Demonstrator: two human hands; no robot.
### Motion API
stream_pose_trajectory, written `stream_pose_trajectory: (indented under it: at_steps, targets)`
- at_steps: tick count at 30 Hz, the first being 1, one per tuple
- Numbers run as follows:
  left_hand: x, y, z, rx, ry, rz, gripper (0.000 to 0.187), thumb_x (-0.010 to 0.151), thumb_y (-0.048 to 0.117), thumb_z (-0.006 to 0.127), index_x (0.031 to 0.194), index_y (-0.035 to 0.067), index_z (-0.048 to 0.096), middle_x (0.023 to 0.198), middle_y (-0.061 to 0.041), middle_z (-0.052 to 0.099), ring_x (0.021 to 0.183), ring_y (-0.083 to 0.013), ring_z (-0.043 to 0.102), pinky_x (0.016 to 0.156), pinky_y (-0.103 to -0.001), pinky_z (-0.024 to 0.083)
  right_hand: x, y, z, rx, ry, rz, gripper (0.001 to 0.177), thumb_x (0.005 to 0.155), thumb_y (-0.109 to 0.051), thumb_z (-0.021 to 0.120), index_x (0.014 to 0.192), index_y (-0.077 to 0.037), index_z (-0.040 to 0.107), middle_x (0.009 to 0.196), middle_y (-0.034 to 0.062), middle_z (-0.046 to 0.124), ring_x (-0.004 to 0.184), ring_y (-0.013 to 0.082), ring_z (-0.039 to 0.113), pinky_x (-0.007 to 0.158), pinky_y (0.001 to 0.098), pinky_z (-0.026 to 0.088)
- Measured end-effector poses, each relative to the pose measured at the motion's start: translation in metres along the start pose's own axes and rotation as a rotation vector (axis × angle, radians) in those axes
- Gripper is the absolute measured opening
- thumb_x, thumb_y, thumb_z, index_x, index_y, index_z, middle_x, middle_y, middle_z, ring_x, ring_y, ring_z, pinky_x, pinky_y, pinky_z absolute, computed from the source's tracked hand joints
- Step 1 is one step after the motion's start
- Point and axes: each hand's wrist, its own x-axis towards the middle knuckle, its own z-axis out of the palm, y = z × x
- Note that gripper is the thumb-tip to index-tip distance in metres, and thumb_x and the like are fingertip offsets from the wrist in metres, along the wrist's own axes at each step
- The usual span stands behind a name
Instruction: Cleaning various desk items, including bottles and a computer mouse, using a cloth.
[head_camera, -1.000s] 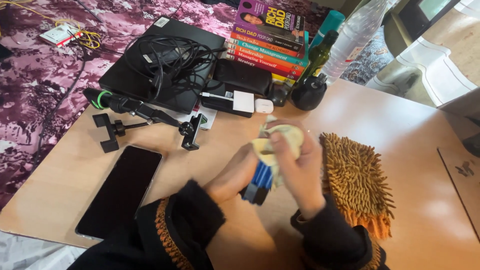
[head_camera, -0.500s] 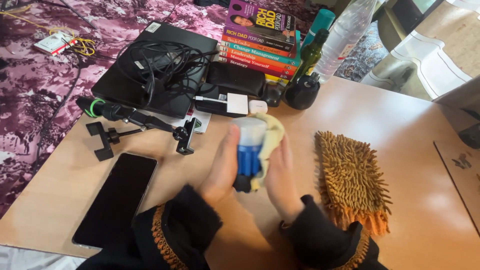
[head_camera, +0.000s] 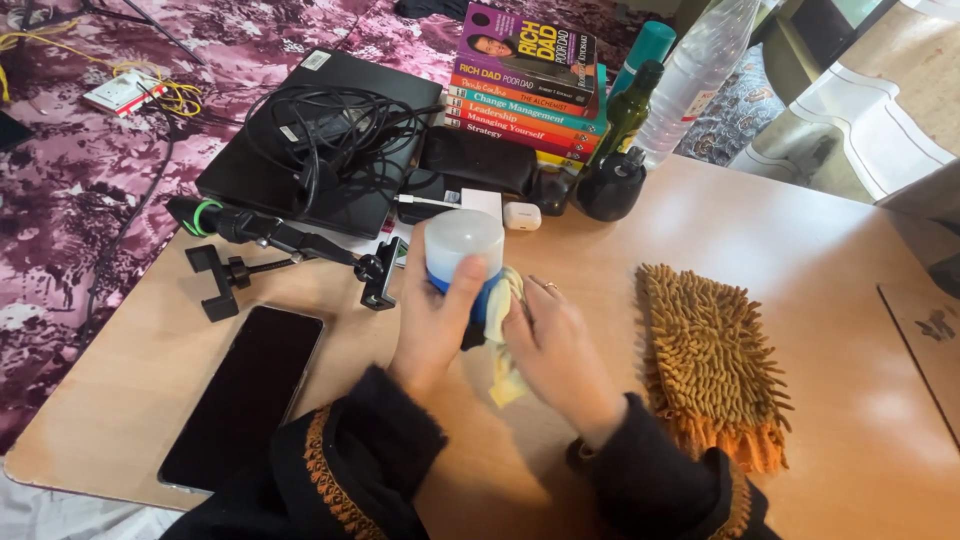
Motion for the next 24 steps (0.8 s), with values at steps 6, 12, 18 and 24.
stream_pose_trajectory:
  at_steps: [6, 12, 18, 24]
  targets:
    - [0.001, 0.022, -0.004, 0.192, 0.002, 0.224, 0.083, 0.06, 0.028, 0.102, 0.13, 0.012, 0.06, 0.118, -0.012, 0.066, 0.117, -0.0277, 0.062, 0.107, -0.044, 0.042, 0.014, -0.014, -0.042, 0.312, 0.189, 0.076, 0.045, 0.109, -0.033, 0.035, 0.133, -0.008, 0.065, 0.123, 0.016, 0.065, 0.11, 0.027, 0.063, 0.097, 0.0428, 0.049]
    - [-0.004, 0.034, 0.005, 0.475, -0.111, 0.166, 0.093, 0.047, 0.03, 0.1, 0.131, 0.018, 0.062, 0.119, -0.009, 0.068, 0.118, -0.0348, 0.065, 0.104, -0.048, 0.048, -0.001, -0.049, -0.039, 0.203, 0.13, -0.202, 0.048, 0.109, -0.035, 0.038, 0.142, -0.006, 0.057, 0.129, 0.0224, 0.062, 0.123, 0.0409, 0.058, 0.106, 0.0548, 0.045]
    - [-0.012, 0.015, 0.003, 0.671, -0.195, 0.474, 0.083, 0.05, 0.032, 0.095, 0.124, 0.011, 0.064, 0.111, -0.011, 0.066, 0.103, -0.0344, 0.068, 0.088, -0.044, 0.056, -0.001, -0.039, -0.031, 0.015, 0.129, -0.416, 0.03, 0.101, -0.023, 0.058, 0.125, -0.008, 0.066, 0.122, 0.0124, 0.07, 0.122, 0.0362, 0.065, 0.107, 0.0491, 0.047]
    - [-0.002, 0.005, -0.015, -0.084, -0.434, 0.079, 0.068, 0.065, 0.036, 0.085, 0.123, 0.01, 0.062, 0.103, -0.006, 0.06, 0.087, -0.0287, 0.06, 0.076, -0.041, 0.051, -0.005, -0.04, -0.021, -0.1, 0.091, -0.714, 0.031, 0.104, -0.035, 0.051, 0.114, -0.011, 0.068, 0.117, 0.0058, 0.071, 0.124, 0.031, 0.066, 0.112, 0.0489, 0.046]
